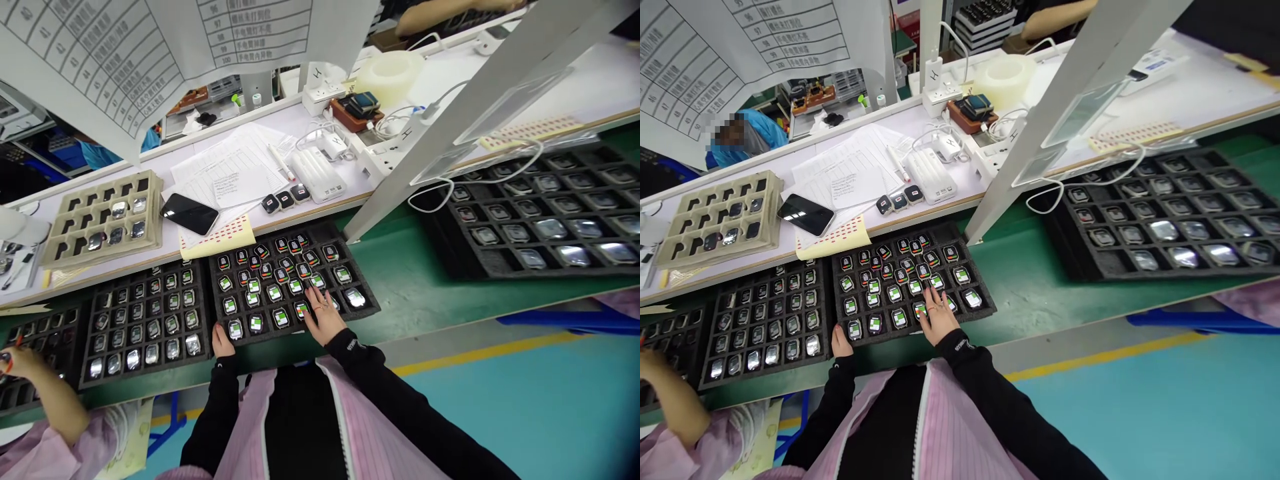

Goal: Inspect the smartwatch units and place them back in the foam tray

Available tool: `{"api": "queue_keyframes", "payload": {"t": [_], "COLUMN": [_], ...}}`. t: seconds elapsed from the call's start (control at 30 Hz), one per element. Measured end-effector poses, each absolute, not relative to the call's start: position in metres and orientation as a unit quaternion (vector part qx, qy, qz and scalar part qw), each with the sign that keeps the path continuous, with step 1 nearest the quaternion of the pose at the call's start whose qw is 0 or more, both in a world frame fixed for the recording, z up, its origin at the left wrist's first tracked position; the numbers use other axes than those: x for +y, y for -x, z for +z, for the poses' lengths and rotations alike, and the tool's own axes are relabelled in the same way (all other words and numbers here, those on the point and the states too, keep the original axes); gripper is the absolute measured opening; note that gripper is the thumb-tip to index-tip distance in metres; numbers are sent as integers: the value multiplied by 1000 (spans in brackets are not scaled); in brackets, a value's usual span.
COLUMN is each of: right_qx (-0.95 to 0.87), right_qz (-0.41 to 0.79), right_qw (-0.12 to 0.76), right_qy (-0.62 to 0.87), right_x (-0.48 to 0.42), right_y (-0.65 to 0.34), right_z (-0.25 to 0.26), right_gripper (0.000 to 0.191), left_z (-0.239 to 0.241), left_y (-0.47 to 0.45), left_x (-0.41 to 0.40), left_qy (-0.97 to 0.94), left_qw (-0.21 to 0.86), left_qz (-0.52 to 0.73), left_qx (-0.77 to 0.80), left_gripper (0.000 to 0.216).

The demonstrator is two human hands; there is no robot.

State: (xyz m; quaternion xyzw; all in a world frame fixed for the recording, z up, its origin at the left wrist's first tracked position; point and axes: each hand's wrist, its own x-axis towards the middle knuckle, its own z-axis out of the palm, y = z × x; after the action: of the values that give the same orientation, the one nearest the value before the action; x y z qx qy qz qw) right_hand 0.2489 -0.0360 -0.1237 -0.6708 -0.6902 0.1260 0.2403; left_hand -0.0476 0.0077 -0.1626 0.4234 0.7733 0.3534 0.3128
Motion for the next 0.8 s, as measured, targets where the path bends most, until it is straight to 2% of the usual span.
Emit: {"api": "queue_keyframes", "payload": {"t": [0.3, 0.57, 0.8], "right_qx": [-654, -677, -717], "right_qz": [115, 94, 133], "right_qw": [274, 230, 217], "right_qy": [695, 693, 649], "right_x": [-9, 4, 17], "right_y": [-258, -253, -219], "right_z": [-115, -123, -114], "right_gripper": [76, 74, 72], "left_z": [-168, -176, -191], "left_y": [50, 54, 64], "left_x": [8, 6, 7], "left_qy": [-428, -439, -443], "left_qw": [310, 315, 320], "left_qz": [366, 377, 387], "left_qx": [766, 753, 742], "left_gripper": [60, 69, 78]}}
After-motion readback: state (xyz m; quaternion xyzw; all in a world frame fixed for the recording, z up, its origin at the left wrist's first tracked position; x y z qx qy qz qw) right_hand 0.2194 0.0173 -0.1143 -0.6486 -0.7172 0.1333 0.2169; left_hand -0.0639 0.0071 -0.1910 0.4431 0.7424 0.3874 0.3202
